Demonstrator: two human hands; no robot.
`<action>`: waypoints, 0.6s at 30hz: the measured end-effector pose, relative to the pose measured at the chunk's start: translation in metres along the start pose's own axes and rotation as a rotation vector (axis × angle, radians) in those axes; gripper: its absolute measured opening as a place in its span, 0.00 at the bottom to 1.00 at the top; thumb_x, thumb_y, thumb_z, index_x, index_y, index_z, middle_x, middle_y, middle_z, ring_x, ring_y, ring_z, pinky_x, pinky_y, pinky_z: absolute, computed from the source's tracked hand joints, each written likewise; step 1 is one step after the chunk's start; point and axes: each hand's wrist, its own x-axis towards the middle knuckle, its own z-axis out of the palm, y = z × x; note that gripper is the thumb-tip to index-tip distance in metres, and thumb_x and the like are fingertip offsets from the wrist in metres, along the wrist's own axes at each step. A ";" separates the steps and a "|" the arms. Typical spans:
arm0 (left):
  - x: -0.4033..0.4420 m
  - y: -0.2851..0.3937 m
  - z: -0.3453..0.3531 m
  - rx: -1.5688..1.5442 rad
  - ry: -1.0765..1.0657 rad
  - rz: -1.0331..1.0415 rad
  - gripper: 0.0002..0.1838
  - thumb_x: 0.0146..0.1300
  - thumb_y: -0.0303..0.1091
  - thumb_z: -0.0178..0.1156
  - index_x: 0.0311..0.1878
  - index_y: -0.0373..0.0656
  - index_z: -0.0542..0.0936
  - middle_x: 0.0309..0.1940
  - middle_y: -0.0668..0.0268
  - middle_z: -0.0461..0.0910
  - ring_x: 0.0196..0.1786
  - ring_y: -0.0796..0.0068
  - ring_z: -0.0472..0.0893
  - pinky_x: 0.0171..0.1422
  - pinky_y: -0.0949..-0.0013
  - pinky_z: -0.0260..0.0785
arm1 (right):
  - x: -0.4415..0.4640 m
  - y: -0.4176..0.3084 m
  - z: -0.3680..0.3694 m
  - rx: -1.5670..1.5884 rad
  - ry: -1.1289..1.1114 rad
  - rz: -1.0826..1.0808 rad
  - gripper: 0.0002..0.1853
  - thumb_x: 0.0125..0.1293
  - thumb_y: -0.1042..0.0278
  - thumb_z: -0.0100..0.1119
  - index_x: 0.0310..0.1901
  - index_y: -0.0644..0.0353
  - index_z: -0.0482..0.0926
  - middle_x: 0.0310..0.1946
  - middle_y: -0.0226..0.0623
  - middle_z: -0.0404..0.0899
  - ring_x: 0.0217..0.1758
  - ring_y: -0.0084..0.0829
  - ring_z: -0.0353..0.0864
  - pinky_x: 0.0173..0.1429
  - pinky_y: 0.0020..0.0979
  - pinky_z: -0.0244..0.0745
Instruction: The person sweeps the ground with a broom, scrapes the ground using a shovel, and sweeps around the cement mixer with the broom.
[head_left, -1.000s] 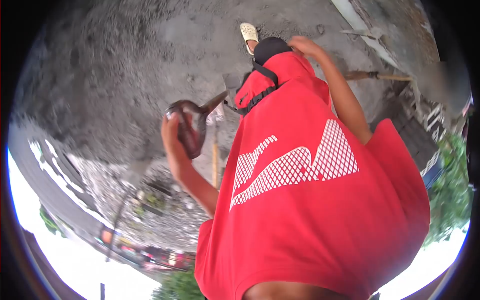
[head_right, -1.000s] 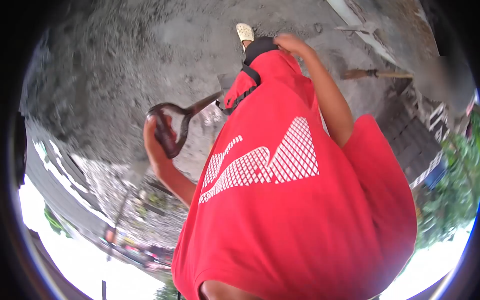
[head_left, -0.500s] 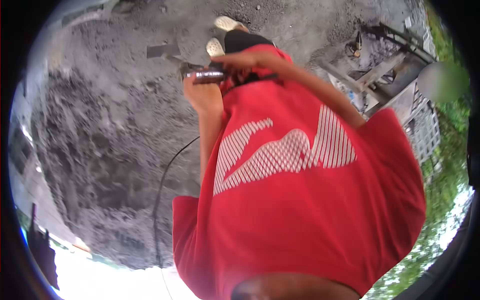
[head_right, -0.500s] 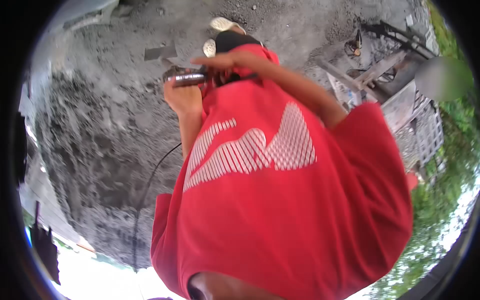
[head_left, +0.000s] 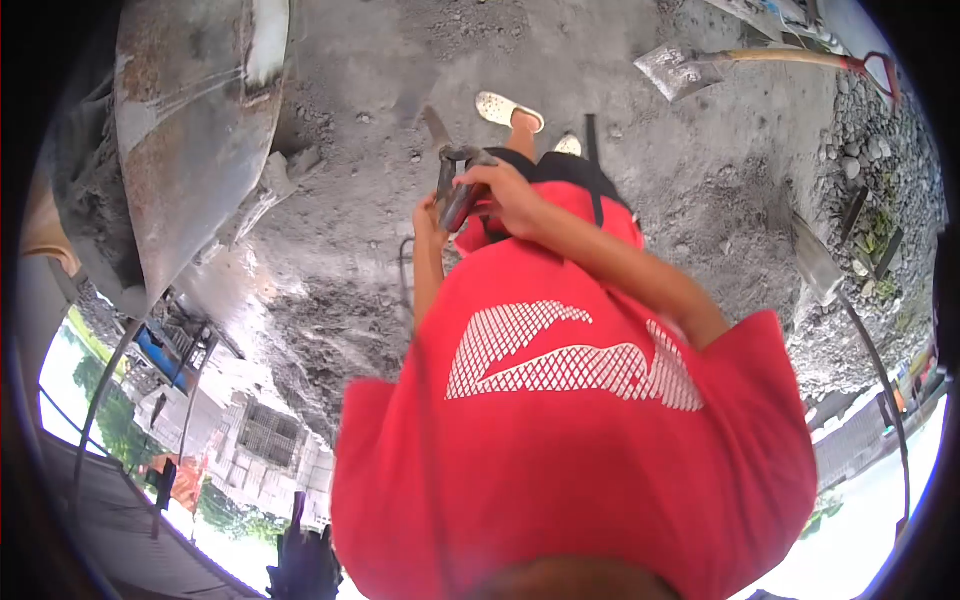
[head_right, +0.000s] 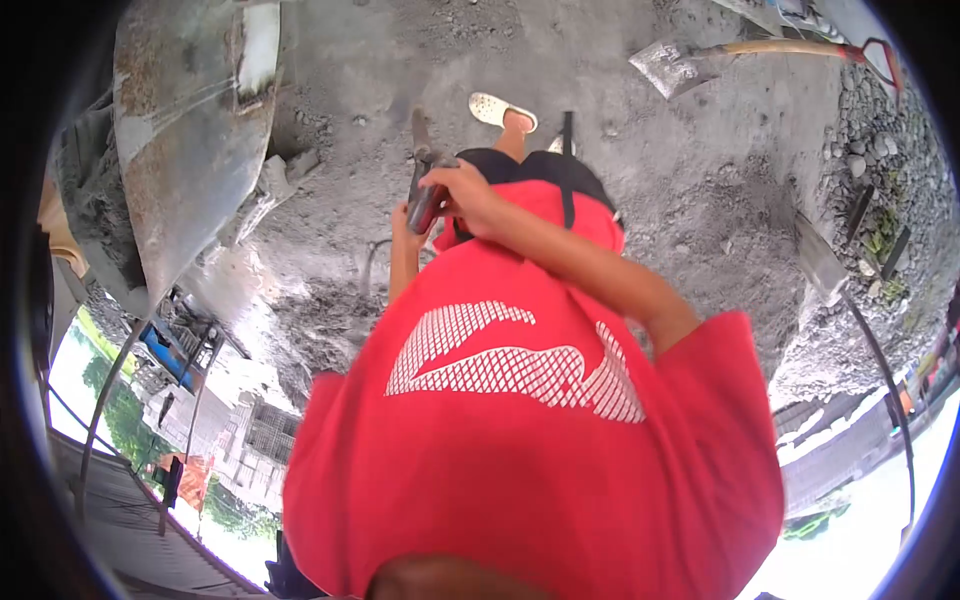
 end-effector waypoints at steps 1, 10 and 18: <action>0.011 -0.004 0.006 -0.132 -0.019 -0.053 0.21 0.58 0.39 0.43 0.47 0.31 0.69 0.41 0.52 0.76 0.40 0.58 0.79 0.43 0.57 0.73 | -0.002 0.005 -0.001 -0.047 0.041 -0.002 0.09 0.53 0.67 0.57 0.34 0.61 0.72 0.25 0.36 0.75 0.24 0.29 0.77 0.31 0.31 0.74; 0.162 -0.081 0.192 -0.419 -0.331 -0.483 0.31 0.58 0.56 0.44 0.46 0.32 0.69 0.38 0.49 0.76 0.42 0.57 0.77 0.44 0.54 0.71 | -0.122 0.020 -0.094 0.538 0.299 -0.505 0.13 0.56 0.67 0.51 0.41 0.63 0.69 0.40 0.44 0.75 0.46 0.45 0.76 0.54 0.46 0.68; 0.168 -0.285 0.269 -0.179 -0.213 -0.650 0.27 0.48 0.61 0.57 0.24 0.44 0.67 0.16 0.66 0.65 0.18 0.70 0.68 0.22 0.65 0.61 | -0.240 0.077 -0.226 0.724 0.670 -0.708 0.17 0.44 0.61 0.50 0.36 0.59 0.67 0.25 0.38 0.67 0.29 0.40 0.70 0.39 0.43 0.67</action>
